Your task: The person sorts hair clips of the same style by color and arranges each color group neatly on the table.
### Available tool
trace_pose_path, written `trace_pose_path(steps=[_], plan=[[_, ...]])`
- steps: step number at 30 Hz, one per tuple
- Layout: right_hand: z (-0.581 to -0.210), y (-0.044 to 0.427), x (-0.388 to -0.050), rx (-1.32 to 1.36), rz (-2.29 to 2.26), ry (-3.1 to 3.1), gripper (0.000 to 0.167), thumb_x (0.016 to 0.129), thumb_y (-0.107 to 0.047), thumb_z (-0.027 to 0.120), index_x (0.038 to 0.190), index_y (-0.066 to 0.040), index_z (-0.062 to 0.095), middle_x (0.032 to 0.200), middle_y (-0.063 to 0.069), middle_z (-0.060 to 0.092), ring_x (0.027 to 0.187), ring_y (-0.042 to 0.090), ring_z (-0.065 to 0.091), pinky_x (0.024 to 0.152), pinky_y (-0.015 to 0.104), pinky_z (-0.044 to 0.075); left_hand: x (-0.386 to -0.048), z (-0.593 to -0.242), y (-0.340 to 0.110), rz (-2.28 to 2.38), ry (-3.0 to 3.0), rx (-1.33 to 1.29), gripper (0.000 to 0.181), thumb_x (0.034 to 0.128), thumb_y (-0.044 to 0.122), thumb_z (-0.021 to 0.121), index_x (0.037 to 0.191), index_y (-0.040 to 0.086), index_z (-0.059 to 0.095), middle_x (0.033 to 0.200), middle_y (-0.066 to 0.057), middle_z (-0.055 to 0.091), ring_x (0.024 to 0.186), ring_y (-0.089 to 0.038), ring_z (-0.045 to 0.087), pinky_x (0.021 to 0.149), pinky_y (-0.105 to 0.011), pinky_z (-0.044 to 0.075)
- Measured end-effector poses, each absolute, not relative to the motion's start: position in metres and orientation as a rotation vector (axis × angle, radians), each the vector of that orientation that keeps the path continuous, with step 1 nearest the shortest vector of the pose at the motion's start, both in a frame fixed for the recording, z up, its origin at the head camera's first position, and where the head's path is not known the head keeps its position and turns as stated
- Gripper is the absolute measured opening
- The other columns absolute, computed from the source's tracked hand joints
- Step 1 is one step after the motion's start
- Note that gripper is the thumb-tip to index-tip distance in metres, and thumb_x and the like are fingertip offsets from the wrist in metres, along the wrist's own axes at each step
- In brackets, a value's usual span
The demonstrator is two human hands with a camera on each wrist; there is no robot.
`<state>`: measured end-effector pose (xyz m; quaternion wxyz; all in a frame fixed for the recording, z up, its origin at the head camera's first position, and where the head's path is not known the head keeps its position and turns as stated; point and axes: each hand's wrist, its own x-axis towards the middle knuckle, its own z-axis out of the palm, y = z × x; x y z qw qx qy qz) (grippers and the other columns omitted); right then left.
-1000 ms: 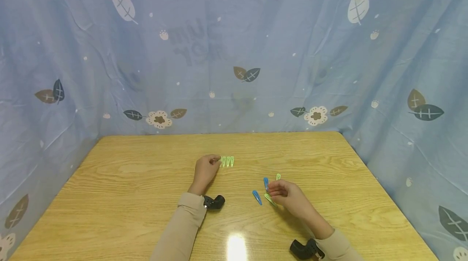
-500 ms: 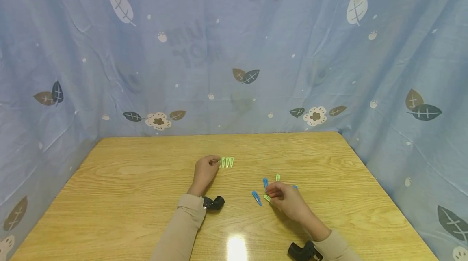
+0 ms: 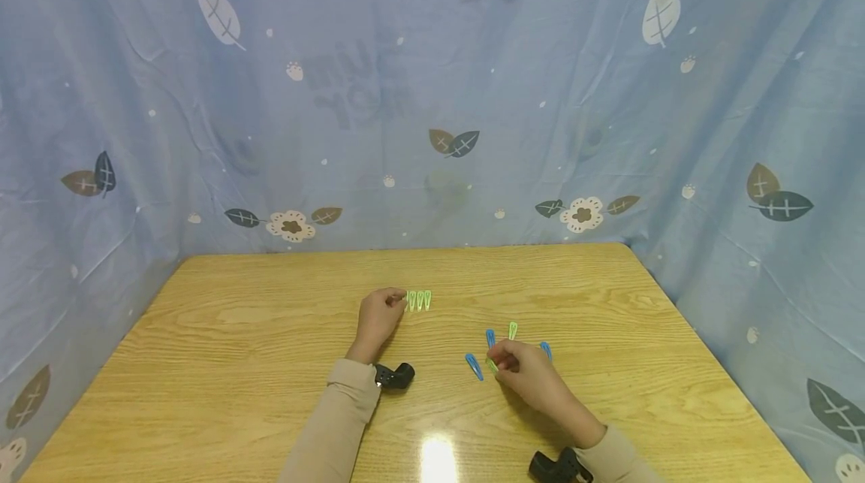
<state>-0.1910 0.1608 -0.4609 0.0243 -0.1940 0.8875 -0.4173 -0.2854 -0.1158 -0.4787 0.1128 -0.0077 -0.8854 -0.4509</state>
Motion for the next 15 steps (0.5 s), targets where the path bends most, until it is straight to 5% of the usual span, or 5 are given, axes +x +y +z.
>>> trace_pose_path(steps=[8, 15], plan=[[-0.4571, 0.1652, -0.1927, -0.497, -1.478, 2.558, 0.028, 0.086, 0.005, 0.065, 0.114, 0.005, 0.064, 0.097, 0.01, 0.064, 0.084, 0.019, 0.06, 0.054, 0.022, 0.049, -0.2855, -0.4799, -0.1153, -1.322, -2.595, -0.018, 0.017, 0.087, 0.007, 0.068, 0.102, 0.004, 0.074, 0.079, -0.004, 0.066, 0.07, -0.015, 0.054, 0.064, -0.03, 0.045], [-0.4529, 0.1666, -0.1924, -0.424, -1.569, 2.458, 0.028, 0.087, 0.002, 0.064, 0.115, 0.008, 0.063, 0.099, 0.012, 0.064, 0.086, 0.022, 0.06, 0.058, 0.023, 0.049, -0.2847, -0.4798, -0.1154, -1.34, -2.58, -0.032, 0.017, 0.087, 0.007, 0.068, 0.102, 0.003, 0.074, 0.082, -0.005, 0.067, 0.071, -0.016, 0.054, 0.066, -0.032, 0.046]])
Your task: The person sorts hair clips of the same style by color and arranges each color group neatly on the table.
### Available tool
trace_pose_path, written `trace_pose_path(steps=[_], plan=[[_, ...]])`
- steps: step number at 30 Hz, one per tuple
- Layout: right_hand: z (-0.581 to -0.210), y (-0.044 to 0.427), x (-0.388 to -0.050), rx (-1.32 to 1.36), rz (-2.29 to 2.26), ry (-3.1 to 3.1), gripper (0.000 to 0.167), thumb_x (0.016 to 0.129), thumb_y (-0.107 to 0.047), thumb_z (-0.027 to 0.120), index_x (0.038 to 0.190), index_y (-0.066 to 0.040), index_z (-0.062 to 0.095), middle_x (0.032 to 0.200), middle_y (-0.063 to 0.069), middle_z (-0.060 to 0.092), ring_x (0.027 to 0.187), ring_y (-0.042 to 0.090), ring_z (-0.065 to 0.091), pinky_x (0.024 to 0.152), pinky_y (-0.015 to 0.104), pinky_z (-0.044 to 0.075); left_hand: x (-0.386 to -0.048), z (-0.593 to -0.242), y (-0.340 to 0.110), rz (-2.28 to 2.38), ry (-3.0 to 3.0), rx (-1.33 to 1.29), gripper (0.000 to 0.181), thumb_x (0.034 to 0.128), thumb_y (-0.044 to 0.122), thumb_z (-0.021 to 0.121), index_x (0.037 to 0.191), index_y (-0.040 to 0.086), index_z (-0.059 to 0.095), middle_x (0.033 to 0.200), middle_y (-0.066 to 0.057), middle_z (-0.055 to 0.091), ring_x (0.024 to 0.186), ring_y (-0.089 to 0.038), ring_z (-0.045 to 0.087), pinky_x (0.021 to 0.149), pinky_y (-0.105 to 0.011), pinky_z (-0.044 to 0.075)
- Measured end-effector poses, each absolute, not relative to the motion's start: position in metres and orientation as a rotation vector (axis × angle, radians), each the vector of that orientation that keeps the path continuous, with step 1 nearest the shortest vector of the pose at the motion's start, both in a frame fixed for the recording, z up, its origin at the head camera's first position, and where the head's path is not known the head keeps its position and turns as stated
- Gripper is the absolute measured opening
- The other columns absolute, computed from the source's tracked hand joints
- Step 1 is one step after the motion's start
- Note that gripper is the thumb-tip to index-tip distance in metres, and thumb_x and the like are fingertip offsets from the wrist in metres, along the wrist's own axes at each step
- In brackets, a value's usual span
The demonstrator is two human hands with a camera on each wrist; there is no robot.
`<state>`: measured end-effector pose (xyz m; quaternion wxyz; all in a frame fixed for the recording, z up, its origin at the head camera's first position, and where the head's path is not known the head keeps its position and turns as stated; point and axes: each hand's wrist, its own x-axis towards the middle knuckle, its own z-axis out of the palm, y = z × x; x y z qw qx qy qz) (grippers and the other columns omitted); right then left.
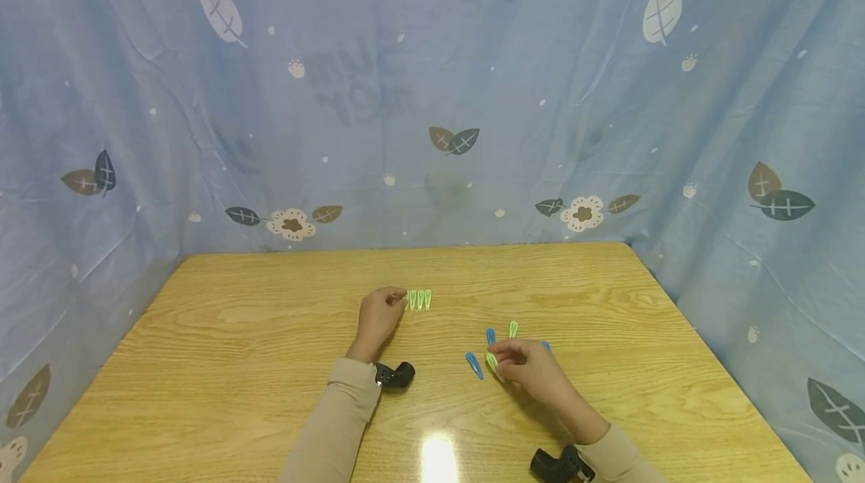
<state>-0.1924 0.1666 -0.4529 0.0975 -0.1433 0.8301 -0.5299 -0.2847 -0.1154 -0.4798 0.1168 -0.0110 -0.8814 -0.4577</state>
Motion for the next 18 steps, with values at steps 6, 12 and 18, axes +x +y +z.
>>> trace_pose_path(steps=[6, 12, 18], plan=[[-0.456, 0.169, -0.196, -0.359, -1.676, 2.368, 0.031, 0.086, 0.002, 0.065, 0.116, 0.009, 0.061, 0.1, 0.014, 0.061, 0.089, 0.021, 0.06, 0.07, 0.022, 0.051, -0.284, -0.481, -0.115, -1.336, -2.573, -0.035, 0.018, 0.0873, 0.007, 0.068, 0.103, 0.003, 0.074, 0.084, -0.006, 0.067, 0.072, -0.015, 0.054, 0.065, -0.031, 0.046], [-0.457, 0.17, -0.199, -0.309, -1.753, 2.309, 0.032, 0.086, 0.0, 0.066, 0.116, 0.01, 0.06, 0.102, 0.015, 0.061, 0.091, 0.02, 0.059, 0.075, 0.021, 0.05, -0.283, -0.482, -0.114, -1.328, -2.565, -0.033, 0.017, 0.0869, 0.006, 0.068, 0.102, 0.002, 0.074, 0.083, -0.006, 0.067, 0.071, -0.015, 0.054, 0.064, -0.03, 0.045], [-0.455, 0.166, -0.204, -0.34, -1.777, 2.319, 0.033, 0.087, -0.003, 0.067, 0.117, 0.01, 0.059, 0.103, 0.017, 0.06, 0.091, 0.021, 0.059, 0.074, 0.023, 0.051, -0.282, -0.485, -0.112, -1.321, -2.565, -0.03, 0.017, 0.0864, 0.006, 0.068, 0.102, 0.002, 0.074, 0.081, -0.005, 0.066, 0.071, -0.015, 0.054, 0.063, -0.03, 0.045]])
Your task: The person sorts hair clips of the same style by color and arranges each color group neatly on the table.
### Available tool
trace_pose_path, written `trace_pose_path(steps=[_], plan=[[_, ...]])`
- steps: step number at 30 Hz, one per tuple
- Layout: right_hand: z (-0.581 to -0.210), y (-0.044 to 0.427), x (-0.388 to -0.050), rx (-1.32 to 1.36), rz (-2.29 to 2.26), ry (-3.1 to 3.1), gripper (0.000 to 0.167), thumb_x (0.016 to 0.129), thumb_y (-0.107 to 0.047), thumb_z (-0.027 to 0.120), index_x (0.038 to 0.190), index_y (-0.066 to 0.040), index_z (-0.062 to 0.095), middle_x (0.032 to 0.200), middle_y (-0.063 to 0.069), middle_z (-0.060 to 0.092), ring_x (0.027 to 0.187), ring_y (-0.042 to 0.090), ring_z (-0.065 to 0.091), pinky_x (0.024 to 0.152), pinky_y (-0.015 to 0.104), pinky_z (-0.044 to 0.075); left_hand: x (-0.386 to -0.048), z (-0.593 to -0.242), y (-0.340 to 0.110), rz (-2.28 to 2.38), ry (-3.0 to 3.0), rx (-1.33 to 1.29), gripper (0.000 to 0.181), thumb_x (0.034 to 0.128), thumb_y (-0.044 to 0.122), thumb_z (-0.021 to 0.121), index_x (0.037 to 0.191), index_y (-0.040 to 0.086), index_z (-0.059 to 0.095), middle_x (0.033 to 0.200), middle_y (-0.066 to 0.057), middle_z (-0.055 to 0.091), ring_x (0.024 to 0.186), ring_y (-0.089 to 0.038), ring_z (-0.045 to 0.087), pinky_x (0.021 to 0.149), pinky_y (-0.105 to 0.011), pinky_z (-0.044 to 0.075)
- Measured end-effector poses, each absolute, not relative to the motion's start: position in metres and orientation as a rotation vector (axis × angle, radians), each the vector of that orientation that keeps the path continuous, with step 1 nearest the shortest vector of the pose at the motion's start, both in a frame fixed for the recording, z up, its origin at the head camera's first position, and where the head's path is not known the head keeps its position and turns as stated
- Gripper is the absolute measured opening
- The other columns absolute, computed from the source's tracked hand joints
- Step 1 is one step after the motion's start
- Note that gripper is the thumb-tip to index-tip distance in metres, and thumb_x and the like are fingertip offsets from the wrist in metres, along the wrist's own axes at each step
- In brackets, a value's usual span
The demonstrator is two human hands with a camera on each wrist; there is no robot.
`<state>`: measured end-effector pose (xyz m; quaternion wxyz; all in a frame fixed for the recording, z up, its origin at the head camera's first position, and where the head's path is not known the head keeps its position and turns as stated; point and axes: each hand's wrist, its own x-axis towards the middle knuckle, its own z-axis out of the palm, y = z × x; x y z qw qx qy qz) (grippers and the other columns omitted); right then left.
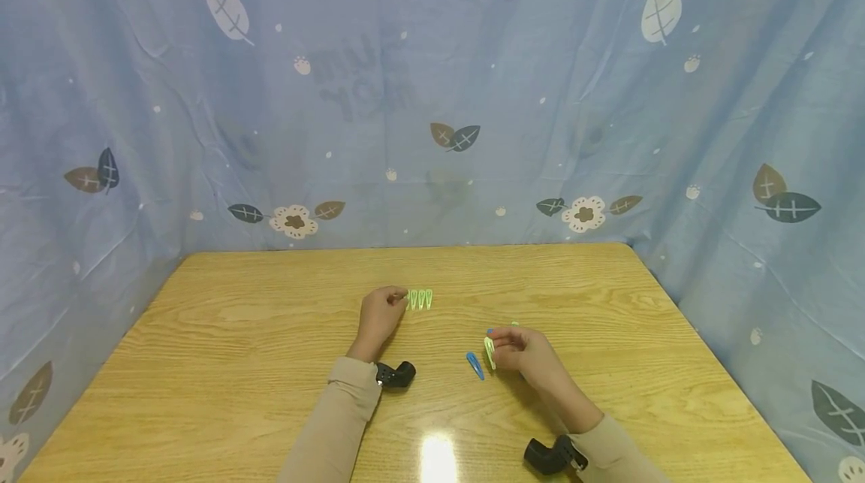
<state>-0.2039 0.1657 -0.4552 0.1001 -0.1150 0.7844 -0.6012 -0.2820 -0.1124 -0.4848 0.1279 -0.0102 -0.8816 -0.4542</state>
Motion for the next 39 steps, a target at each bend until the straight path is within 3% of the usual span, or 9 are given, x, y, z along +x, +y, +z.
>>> trace_pose_path(steps=[20, 32, 39], plan=[[-0.443, 0.117, -0.241, -0.177, -1.887, 2.359, 0.029, 0.085, 0.001, 0.067, 0.114, 0.002, 0.066, 0.101, 0.012, 0.062, 0.091, 0.021, 0.059, 0.075, 0.027, 0.05, -0.284, -0.485, -0.114, -1.34, -2.563, -0.046, 0.017, 0.0866, 0.007, 0.068, 0.102, 0.003, 0.074, 0.075, -0.003, 0.062, 0.068, -0.014, 0.051, 0.062, -0.029, 0.043], [-0.435, 0.085, -0.27, -0.145, -1.873, 2.352, 0.025, 0.085, 0.003, 0.065, 0.11, 0.004, 0.065, 0.097, 0.015, 0.06, 0.083, 0.021, 0.057, 0.074, 0.036, 0.05, -0.286, -0.484, -0.117, -1.361, -2.567, -0.05, 0.017, 0.087, 0.007, 0.068, 0.103, 0.003, 0.074, 0.078, -0.004, 0.064, 0.069, -0.015, 0.053, 0.063, -0.031, 0.045], [-0.437, 0.074, -0.287, -0.066, -1.863, 2.359, 0.026, 0.083, 0.007, 0.065, 0.109, 0.005, 0.065, 0.095, 0.013, 0.059, 0.082, 0.02, 0.056, 0.072, 0.032, 0.051, -0.288, -0.485, -0.118, -1.388, -2.567, -0.056, 0.017, 0.0873, 0.008, 0.068, 0.102, 0.003, 0.074, 0.077, -0.004, 0.062, 0.069, -0.016, 0.052, 0.063, -0.031, 0.044]])
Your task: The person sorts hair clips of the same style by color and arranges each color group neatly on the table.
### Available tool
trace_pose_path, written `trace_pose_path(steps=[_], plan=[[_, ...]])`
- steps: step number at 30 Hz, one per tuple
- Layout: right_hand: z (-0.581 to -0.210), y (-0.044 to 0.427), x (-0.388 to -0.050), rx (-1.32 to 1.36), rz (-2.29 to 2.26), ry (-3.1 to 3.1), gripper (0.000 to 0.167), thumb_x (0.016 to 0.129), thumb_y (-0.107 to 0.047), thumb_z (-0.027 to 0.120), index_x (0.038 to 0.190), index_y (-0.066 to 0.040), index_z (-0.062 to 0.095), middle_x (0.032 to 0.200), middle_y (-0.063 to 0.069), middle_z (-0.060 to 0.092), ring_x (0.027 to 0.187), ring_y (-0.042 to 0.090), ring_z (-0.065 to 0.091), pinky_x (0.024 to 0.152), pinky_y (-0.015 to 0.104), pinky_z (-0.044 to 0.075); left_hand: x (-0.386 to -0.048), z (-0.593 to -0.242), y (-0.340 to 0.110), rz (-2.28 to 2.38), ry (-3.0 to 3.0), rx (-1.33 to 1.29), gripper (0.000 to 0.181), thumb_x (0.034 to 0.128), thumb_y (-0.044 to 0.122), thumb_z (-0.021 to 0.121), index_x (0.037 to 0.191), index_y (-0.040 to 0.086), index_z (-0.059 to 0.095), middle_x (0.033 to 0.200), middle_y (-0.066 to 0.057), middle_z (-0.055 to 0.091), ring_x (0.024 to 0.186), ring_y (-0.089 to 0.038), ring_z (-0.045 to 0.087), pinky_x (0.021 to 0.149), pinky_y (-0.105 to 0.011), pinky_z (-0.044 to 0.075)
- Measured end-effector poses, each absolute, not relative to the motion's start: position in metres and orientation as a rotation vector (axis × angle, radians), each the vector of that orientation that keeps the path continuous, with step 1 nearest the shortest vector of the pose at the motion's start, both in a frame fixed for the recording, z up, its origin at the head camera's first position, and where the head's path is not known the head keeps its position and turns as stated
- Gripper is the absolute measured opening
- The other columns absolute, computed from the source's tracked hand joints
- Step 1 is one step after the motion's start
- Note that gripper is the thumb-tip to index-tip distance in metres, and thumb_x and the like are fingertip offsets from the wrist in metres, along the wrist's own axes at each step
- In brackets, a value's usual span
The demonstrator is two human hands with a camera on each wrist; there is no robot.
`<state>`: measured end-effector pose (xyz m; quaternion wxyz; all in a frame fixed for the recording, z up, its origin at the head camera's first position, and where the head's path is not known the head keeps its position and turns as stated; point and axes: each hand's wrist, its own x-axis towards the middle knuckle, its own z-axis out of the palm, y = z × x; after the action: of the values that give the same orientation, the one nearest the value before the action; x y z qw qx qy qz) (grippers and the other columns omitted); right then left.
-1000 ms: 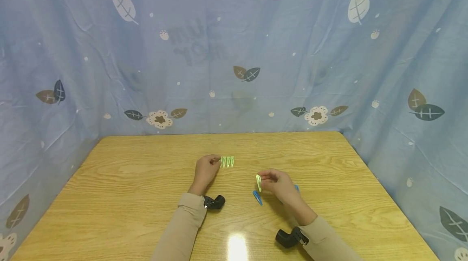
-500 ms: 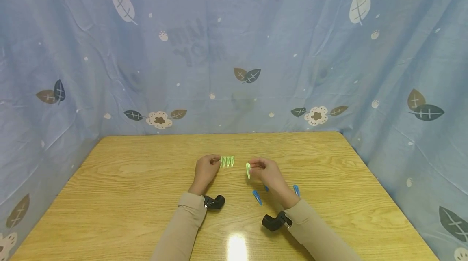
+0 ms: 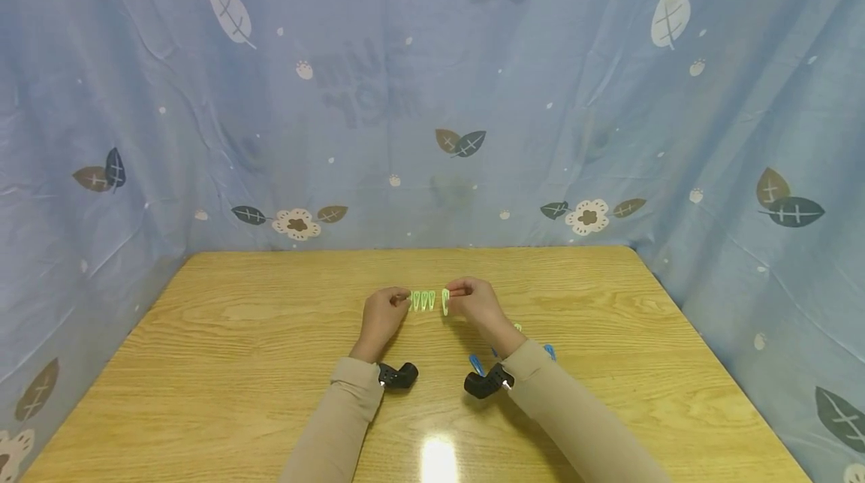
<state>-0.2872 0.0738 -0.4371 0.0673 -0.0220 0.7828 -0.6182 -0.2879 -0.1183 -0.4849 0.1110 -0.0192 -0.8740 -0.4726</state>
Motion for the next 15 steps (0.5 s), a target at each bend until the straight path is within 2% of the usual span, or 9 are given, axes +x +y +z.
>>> trace_pose_path(steps=[5, 15], plan=[[-0.443, 0.069, -0.297, 0.014, -1.875, 2.331, 0.026, 0.083, 0.01, 0.065, 0.109, 0.006, 0.064, 0.093, 0.013, 0.058, 0.079, 0.019, 0.057, 0.07, 0.029, 0.053, -0.288, -0.485, -0.118, -1.384, -2.574, -0.05, 0.017, 0.0873, 0.008, 0.068, 0.102, 0.004, 0.074, 0.077, -0.004, 0.062, 0.069, -0.016, 0.052, 0.062, -0.031, 0.043], [-0.452, 0.061, -0.309, 0.05, -1.841, 2.368, 0.024, 0.081, 0.013, 0.063, 0.105, 0.008, 0.064, 0.091, 0.014, 0.059, 0.077, 0.021, 0.059, 0.073, 0.034, 0.055, -0.286, -0.483, -0.116, -1.358, -2.58, -0.038, 0.016, 0.0874, 0.008, 0.069, 0.102, 0.004, 0.074, 0.076, -0.003, 0.062, 0.068, -0.015, 0.051, 0.062, -0.03, 0.043]])
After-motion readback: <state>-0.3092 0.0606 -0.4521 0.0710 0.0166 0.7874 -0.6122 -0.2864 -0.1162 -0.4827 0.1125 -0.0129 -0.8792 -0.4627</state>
